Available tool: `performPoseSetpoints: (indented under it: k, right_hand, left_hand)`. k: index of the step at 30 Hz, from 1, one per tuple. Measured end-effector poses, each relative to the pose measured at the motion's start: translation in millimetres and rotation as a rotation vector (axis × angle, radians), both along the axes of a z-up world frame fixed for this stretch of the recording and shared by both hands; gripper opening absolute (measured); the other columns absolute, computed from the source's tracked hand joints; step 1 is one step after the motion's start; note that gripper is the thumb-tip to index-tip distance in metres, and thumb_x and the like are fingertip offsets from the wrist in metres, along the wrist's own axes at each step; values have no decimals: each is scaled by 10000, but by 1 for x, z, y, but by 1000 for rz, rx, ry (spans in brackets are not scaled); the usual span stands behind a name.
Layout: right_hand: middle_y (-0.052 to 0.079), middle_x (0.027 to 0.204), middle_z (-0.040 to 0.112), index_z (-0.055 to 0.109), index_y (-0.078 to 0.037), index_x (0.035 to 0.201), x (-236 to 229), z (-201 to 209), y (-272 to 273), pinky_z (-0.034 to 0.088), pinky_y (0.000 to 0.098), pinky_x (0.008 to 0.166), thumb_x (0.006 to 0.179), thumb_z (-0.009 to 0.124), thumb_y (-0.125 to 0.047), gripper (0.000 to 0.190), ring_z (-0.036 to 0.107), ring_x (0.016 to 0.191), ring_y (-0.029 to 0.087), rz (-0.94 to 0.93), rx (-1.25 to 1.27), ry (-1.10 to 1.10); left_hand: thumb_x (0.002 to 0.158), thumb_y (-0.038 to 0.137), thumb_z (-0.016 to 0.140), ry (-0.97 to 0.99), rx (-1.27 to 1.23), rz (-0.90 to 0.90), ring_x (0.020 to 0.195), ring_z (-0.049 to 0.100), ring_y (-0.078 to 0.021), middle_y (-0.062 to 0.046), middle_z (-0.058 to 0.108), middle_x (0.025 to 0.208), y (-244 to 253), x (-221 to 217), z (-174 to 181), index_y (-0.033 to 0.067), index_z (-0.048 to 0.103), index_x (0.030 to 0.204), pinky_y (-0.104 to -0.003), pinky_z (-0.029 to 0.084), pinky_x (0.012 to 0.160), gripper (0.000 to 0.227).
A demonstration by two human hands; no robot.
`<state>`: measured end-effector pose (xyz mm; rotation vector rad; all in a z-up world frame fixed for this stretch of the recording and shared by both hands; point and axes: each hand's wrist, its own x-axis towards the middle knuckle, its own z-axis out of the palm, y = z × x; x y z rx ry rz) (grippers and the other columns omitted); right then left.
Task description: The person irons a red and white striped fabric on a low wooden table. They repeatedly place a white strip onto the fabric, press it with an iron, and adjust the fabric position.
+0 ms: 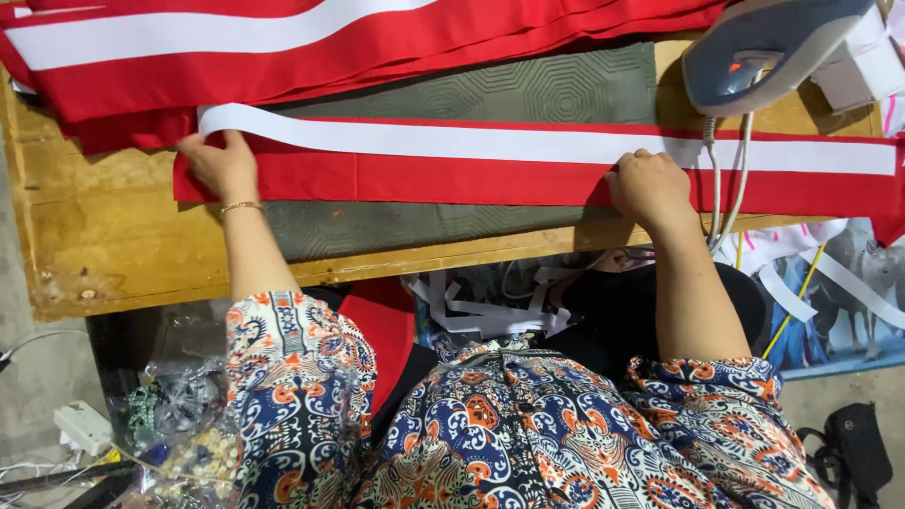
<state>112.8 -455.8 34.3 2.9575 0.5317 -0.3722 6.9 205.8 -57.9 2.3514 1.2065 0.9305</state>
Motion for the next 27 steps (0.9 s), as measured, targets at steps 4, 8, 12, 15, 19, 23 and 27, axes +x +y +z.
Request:
performPoseSetpoints:
  k: [4,8,12,15,19,23,27]
  right_hand:
    - [185,1030,755,776,-20,1103,-3,1,6,600,516,823,975,638,-434,455,726,1010,413,13,-87,-18]
    - [216,1268,696,666,-9,1326,-12,2,9,522,542,920,983,609,-539,634,630,1211,417,-17,-148,37]
    - [280,1574,430,398,43,1553,-47,63,39,389,559,1097,1015,476,-627,863,353,1481,410,-167,-106,210]
    - [308,1620,349,333,68,1585,-51,72,36,369,572,1138,1015,442,-657,928,284,1521,432,-172,-43,249]
    - [304,1616,362,341,62,1583,-50,77,31,404,571,1119,999,445,-678,948,305,1521,432,-140,-22,268]
    - [293,1602,386,363,42,1575,-41,70,29,437,596,1077,983,462,-683,941,343,1504,424,-122,-31,280]
    - [297,1564,448,421,51,1551,-40,72,28,431,597,1072,1002,488,-644,889,396,1471,424,-98,-13,251]
  left_hand:
    - [999,119,560,-288,-534,146,1445,487,-438,-271,410,1560,-44,14,12,79,296,1507,-564,365,1235,574]
    - [974,181,596,-717,-706,246,1298,639,-389,-227,432,1537,-71,18,-2,89,352,1527,-494,488,1144,612]
    - [912,382,823,-490,-576,169,1192,733,-332,-141,730,1175,-112,21,21,147,360,1506,-441,560,1041,789]
    - [890,255,872,-296,-406,130,1063,781,-291,-79,727,1078,-96,24,-5,171,334,1508,-428,604,989,824]
    - [905,140,794,-161,-265,172,1037,789,-257,2,739,983,-104,11,0,208,322,1491,-445,545,1003,756]
    - [906,242,820,20,-213,244,1079,763,-187,128,754,988,-103,0,2,270,329,1483,-520,312,1120,759]
    - [896,292,823,24,-285,309,1153,739,-170,175,785,998,-97,5,1,292,298,1499,-576,209,1172,800]
